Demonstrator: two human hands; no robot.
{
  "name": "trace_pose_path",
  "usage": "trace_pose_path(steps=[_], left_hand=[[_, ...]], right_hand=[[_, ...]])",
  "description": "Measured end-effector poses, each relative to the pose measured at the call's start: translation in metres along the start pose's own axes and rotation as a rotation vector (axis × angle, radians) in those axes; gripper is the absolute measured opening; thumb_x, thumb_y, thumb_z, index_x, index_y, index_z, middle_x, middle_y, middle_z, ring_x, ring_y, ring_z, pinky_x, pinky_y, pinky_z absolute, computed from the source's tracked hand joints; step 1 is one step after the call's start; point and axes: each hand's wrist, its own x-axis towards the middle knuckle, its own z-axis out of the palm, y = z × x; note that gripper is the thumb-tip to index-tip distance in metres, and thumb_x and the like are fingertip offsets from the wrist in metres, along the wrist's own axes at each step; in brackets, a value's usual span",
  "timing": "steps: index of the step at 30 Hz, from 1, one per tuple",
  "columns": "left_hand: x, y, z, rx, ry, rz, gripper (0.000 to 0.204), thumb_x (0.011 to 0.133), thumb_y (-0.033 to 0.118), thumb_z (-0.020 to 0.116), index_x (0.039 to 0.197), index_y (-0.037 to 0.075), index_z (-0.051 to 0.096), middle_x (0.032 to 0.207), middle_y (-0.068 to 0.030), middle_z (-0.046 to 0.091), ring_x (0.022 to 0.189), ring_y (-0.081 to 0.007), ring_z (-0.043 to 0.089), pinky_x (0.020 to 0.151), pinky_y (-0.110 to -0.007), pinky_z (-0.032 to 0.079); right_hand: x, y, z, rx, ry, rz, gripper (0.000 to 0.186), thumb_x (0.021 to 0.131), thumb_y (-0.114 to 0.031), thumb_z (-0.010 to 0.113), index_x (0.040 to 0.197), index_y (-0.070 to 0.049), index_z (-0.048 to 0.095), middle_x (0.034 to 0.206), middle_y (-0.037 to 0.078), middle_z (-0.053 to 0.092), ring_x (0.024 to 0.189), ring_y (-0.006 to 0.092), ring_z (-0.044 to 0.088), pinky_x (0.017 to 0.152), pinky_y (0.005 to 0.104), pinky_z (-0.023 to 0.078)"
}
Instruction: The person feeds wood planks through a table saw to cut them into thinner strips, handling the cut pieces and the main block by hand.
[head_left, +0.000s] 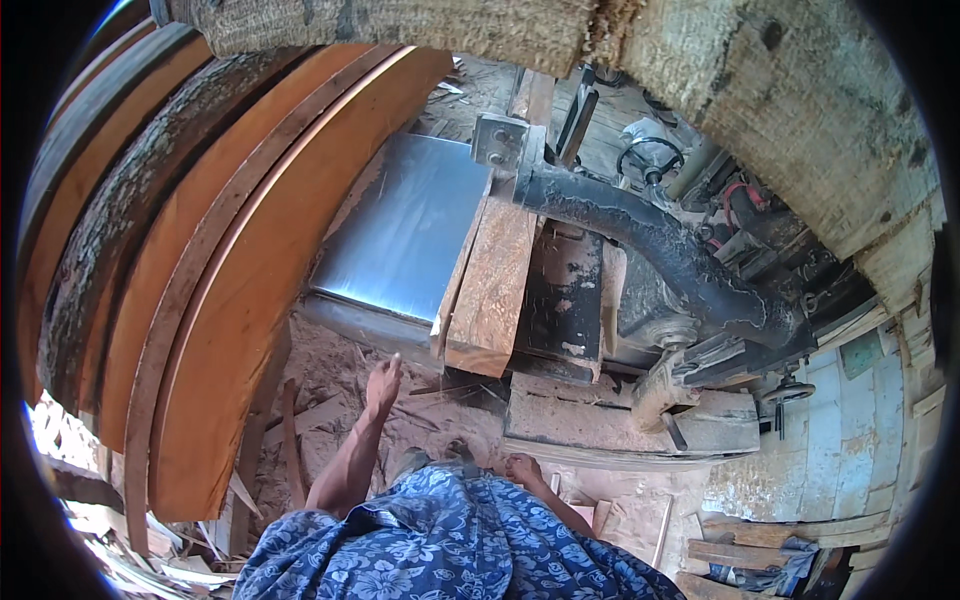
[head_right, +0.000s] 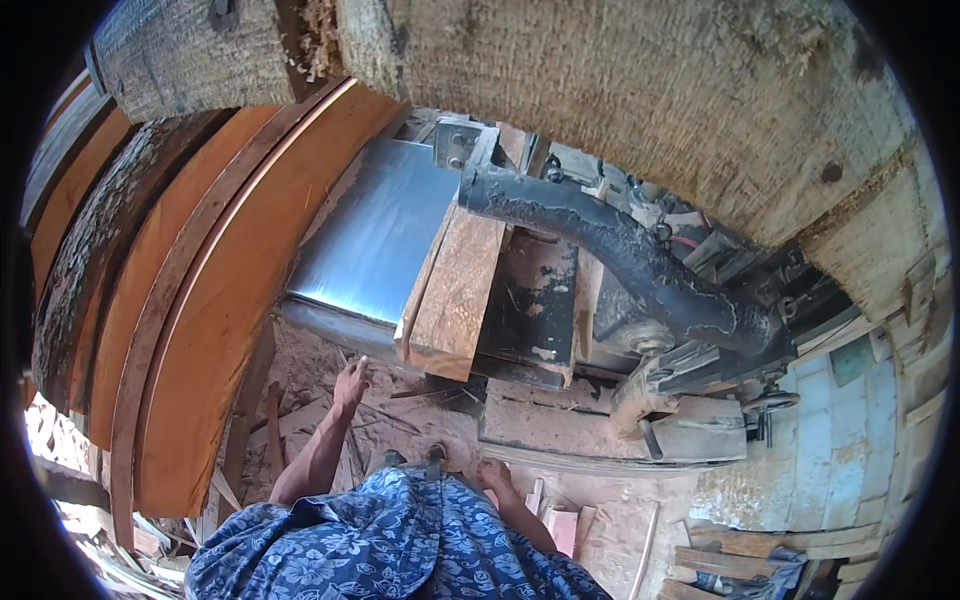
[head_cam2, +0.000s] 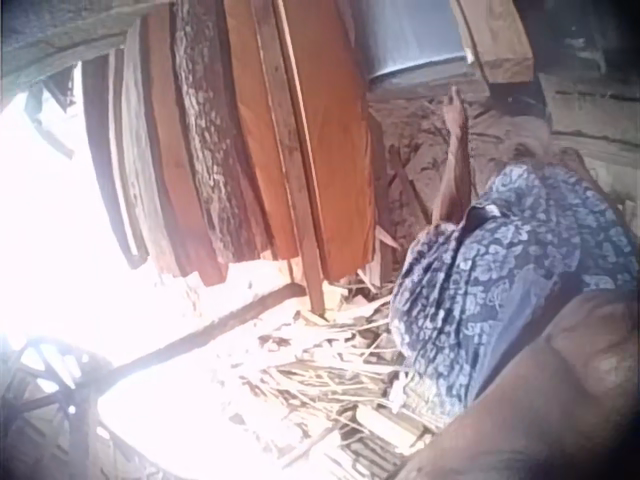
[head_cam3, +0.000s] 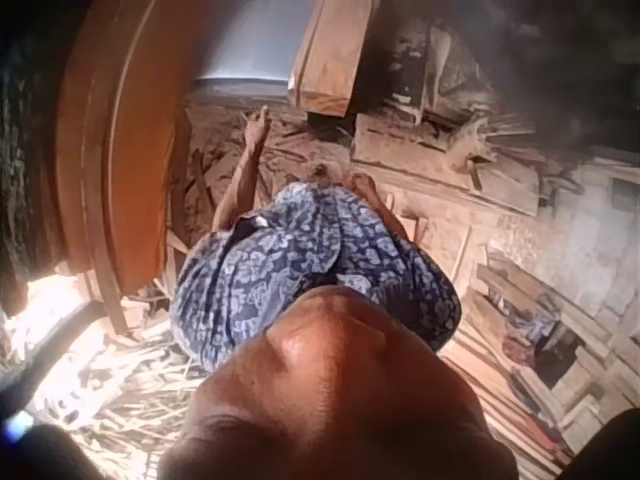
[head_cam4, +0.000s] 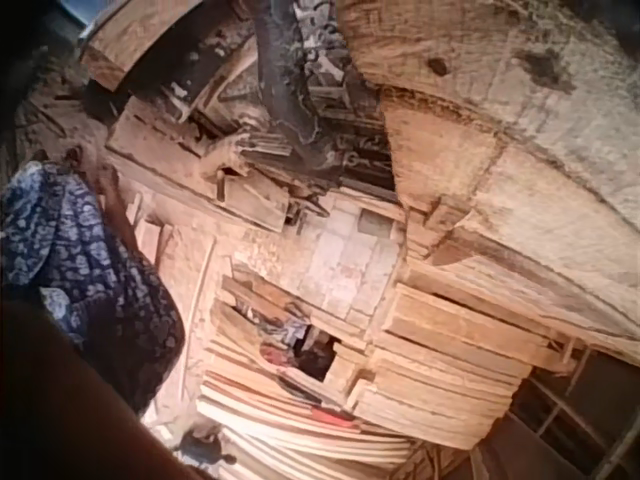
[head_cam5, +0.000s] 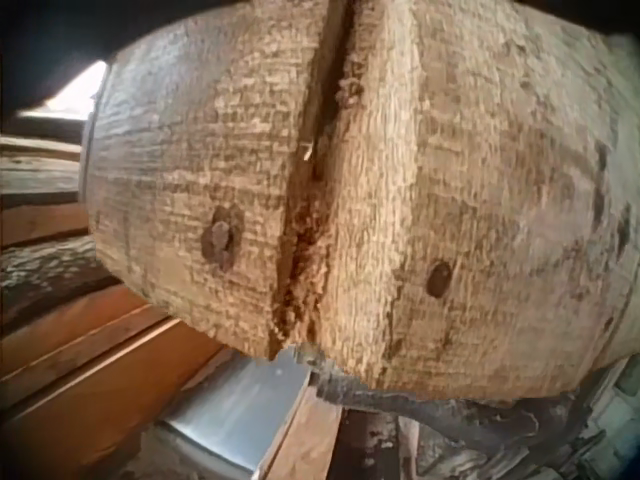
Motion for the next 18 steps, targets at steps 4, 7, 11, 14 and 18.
trace_pose_path(steps=[4,7,11,14,18], left_hand=[[0.032,0.056,0.011,0.018,0.020,0.068,0.066,0.082,0.056,0.043,0.103,-0.005,0.055,0.082,-0.0149,0.063,0.080,-0.0240,0.059,0.074,-0.035,0.043],[0.037,0.071,0.022,-0.021,-0.050,0.032,0.069,0.082,0.057,0.041,0.100,-0.007,0.055,0.080,-0.0155,0.062,0.077,-0.0244,0.058,0.071,-0.036,0.043],[0.027,0.064,0.020,0.023,-0.112,0.035,0.073,0.082,0.059,0.040,0.095,-0.010,0.056,0.077,-0.0161,0.061,0.073,-0.0258,0.056,0.070,-0.036,0.043],[0.011,0.054,0.029,-0.028,-0.182,0.114,0.070,0.085,0.057,0.035,0.095,-0.008,0.058,0.081,-0.0180,0.062,0.076,-0.0247,0.057,0.071,-0.034,0.043],[-0.017,0.030,0.011,-0.176,-0.292,0.108,0.065,0.089,0.052,0.031,0.097,-0.005,0.060,0.084,-0.0188,0.062,0.079,-0.0207,0.057,0.073,-0.034,0.043]], right_hand=[[-0.009,-0.008,-0.003,0.202,-0.056,0.087,0.028,0.081,-0.014,0.054,0.107,-0.003,0.052,0.078,0.015,0.056,0.056,0.0233,0.053,0.047,0.0325,0.045],[-0.003,0.000,-0.004,-0.152,0.112,0.025,0.028,0.081,-0.018,0.054,0.106,-0.004,0.055,0.079,0.013,0.059,0.057,0.0205,0.056,0.049,0.0310,0.047],[0.015,0.020,-0.005,-0.515,0.193,-0.031,0.030,0.080,-0.024,0.056,0.103,-0.006,0.058,0.081,0.008,0.063,0.061,0.0156,0.060,0.051,0.0280,0.048],[0.017,0.040,-0.007,-0.543,0.231,-0.026,0.033,0.079,-0.026,0.057,0.105,-0.007,0.058,0.086,0.008,0.063,0.067,0.0174,0.062,0.056,0.0283,0.051],[-0.006,0.028,0.016,-0.521,0.200,0.009,0.035,0.078,-0.027,0.058,0.107,-0.008,0.058,0.089,0.009,0.063,0.073,0.0186,0.062,0.060,0.0292,0.053]])
